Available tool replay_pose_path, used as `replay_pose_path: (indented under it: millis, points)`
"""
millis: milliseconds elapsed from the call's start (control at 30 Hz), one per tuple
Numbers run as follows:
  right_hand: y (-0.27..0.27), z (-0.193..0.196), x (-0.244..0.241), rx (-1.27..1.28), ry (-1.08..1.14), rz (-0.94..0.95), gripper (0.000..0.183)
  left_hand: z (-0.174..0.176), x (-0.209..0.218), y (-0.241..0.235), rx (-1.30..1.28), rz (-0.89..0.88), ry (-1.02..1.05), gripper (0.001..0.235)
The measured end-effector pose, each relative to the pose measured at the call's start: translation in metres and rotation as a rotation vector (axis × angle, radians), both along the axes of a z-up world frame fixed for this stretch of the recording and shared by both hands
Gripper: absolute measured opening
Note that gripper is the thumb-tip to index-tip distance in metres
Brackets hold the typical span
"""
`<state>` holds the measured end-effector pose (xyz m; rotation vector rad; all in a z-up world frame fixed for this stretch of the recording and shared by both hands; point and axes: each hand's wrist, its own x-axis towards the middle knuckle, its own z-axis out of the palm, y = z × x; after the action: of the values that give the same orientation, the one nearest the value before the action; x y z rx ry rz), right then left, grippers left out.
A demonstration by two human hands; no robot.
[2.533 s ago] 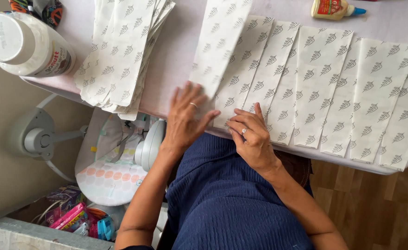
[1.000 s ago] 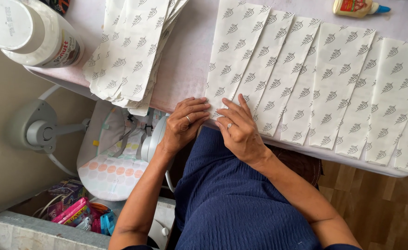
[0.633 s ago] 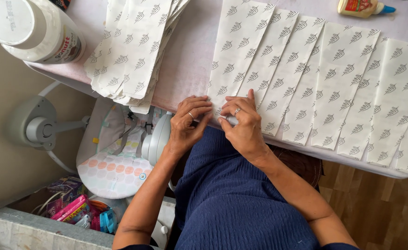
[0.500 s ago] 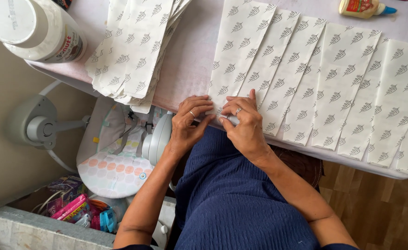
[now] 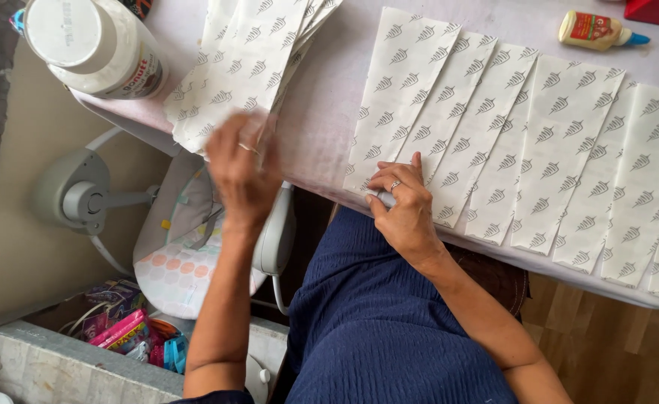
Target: The person is manually assembling paper bags by applying glue to the edges of paper strips and folding them over.
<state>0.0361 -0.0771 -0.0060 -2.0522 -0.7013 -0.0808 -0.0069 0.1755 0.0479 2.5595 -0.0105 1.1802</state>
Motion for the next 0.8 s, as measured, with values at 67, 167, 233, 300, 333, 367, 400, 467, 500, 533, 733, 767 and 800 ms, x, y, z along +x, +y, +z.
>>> replay_pose_path:
  millis: [67, 167, 233, 300, 333, 367, 400, 467, 500, 533, 733, 767, 800]
  points:
    - [0.001, -0.001, -0.001, 0.013, -0.015, 0.006, 0.021, -0.013, -0.005, 0.019, 0.076, 0.119, 0.13, 0.03]
    - [0.0, -0.003, 0.0, 0.025, -0.038, 0.006, 0.021, -0.028, -0.004, 0.028, 0.187, 0.227, 0.254, 0.031]
    - [-0.001, -0.004, -0.002, 0.018, -0.036, 0.007, 0.02, -0.036, -0.004, 0.027, 0.218, 0.222, 0.259, 0.017]
    - [-0.001, -0.003, -0.001, 0.031, -0.044, 0.015, 0.019, -0.041, 0.001, 0.027, 0.204, 0.262, 0.14, 0.011]
    - [-0.001, -0.003, -0.001, 0.028, -0.046, 0.013, 0.019, -0.039, 0.003, 0.024, 0.201, 0.261, 0.138, 0.011]
    - [-0.001, -0.003, 0.0, 0.035, -0.05, 0.009, 0.02, -0.036, 0.006, 0.021, 0.189, 0.236, 0.078, 0.006]
    - [-0.001, -0.002, -0.001, 0.043, -0.053, 0.006, 0.021, -0.034, 0.007, 0.019, 0.178, 0.214, 0.019, 0.002]
    - [-0.002, -0.002, -0.001, 0.023, -0.054, 0.015, 0.02, -0.029, 0.008, 0.0, 0.128, 0.132, -0.017, 0.003]
    - [-0.002, -0.001, -0.001, 0.005, -0.055, 0.025, 0.02, -0.026, 0.009, -0.01, 0.079, 0.051, -0.053, 0.003]
    - [-0.002, -0.002, -0.001, 0.004, -0.054, 0.026, 0.02, -0.04, 0.009, -0.017, 0.079, 0.052, -0.053, 0.003]
    - [-0.001, 0.0, -0.005, -0.06, -0.085, 0.029, 0.034, -0.059, 0.004, -0.046, -0.069, -0.235, 0.166, 0.037]
    - [-0.001, 0.0, -0.005, -0.099, -0.121, 0.032, 0.034, -0.059, 0.002, -0.044, -0.119, -0.272, 0.2, 0.029]
    - [-0.001, -0.001, -0.005, -0.137, -0.159, 0.035, 0.035, -0.058, -0.001, -0.042, -0.168, -0.309, 0.233, 0.023]
